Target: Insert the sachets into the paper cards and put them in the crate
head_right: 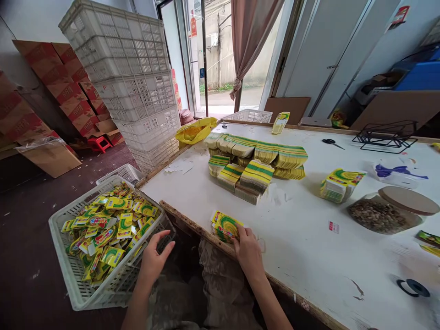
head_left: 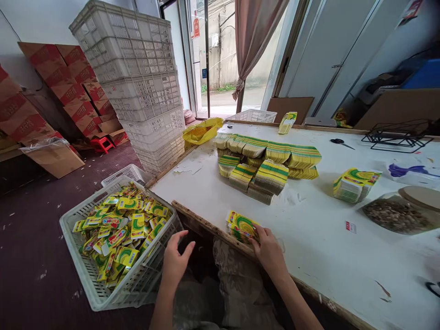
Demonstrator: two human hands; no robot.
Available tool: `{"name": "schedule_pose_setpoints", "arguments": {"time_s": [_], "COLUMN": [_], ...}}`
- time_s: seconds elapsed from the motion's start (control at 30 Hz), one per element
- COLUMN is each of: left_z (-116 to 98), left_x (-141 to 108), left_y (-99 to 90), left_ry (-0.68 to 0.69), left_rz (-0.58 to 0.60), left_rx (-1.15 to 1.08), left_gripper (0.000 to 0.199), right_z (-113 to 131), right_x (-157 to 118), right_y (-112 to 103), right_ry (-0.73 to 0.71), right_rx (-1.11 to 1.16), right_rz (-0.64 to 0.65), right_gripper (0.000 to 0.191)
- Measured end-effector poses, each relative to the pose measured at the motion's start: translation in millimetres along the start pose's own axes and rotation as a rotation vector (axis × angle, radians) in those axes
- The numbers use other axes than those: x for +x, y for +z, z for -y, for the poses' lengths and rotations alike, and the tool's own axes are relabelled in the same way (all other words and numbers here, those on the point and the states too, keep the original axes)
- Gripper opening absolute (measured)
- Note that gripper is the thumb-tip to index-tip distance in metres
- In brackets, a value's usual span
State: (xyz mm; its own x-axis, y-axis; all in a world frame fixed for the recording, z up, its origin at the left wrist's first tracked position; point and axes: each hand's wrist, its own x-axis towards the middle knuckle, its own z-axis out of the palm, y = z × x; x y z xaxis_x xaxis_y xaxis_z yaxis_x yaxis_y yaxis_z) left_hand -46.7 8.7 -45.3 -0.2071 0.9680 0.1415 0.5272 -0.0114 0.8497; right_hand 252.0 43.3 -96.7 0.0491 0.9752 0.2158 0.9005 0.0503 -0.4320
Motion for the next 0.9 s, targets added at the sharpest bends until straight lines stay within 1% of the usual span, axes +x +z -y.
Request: {"name": "schedule_pose_setpoints", "arguments": {"time_s": [0.1, 0.23, 0.3, 0.37, 0.43, 0.5, 0.57, 0.63, 0.67, 0.7, 0.73, 0.8, 0.83, 0.9], "left_z": [-11, -18, -19, -19, -19, -18, -18, -20, -23, -26, -29, -38, -43, -49], "left_x": [-7, -10, -11, -12, -14, -17, -21, -24, -26, -26, -26, -24, -23, -19], "left_y": [10.5, 13.4, 15.0, 17.0, 20.1, 26.0, 36.3, 49.9, 56.7, 62.6, 67.2, 71.2, 71.1, 68.9], "left_ry": [-0.007, -0.016, -0.023, -0.037, -0.067, -0.105, -0.149, -0.194, -0.219, -0.251, -0.288, -0.353, -0.372, -0.359], "left_rz": [0.106, 0.150, 0.167, 0.194, 0.244, 0.308, 0.358, 0.362, 0.338, 0.301, 0.250, 0.143, 0.096, -0.001], "left_rx": [-0.059, -0.103, -0.122, -0.142, -0.169, -0.217, -0.329, -0.558, -0.719, -0.890, -1.053, -1.304, -1.388, -1.484], "left_gripper": [0.031, 0.028, 0.028, 0.029, 0.031, 0.034, 0.042, 0.056, 0.062, 0.063, 0.060, 0.049, 0.044, 0.037], "right_z": [-1, -3, -5, -6, -4, 6, 23, 48, 61, 74, 86, 105, 111, 119], "right_x": [-1, 2, 4, 5, 4, 0, -6, -17, -23, -30, -36, -47, -51, -57], "right_y": [-1, -3, -3, -2, -3, -6, -9, -11, -11, -11, -11, -12, -13, -17], "right_ry": [0.006, 0.002, 0.015, 0.032, 0.058, 0.095, 0.107, 0.075, 0.044, 0.016, -0.006, -0.020, -0.027, -0.063], "right_rx": [0.019, 0.045, 0.097, 0.192, 0.337, 0.512, 0.692, 0.870, 0.954, 1.018, 1.070, 1.161, 1.197, 1.221], "right_rz": [-0.033, -0.020, -0.058, -0.127, -0.179, -0.208, -0.196, -0.104, -0.013, 0.097, 0.193, 0.298, 0.328, 0.387], "right_gripper": [0.035, 0.028, 0.030, 0.031, 0.030, 0.035, 0.042, 0.043, 0.042, 0.039, 0.038, 0.035, 0.036, 0.041]}}
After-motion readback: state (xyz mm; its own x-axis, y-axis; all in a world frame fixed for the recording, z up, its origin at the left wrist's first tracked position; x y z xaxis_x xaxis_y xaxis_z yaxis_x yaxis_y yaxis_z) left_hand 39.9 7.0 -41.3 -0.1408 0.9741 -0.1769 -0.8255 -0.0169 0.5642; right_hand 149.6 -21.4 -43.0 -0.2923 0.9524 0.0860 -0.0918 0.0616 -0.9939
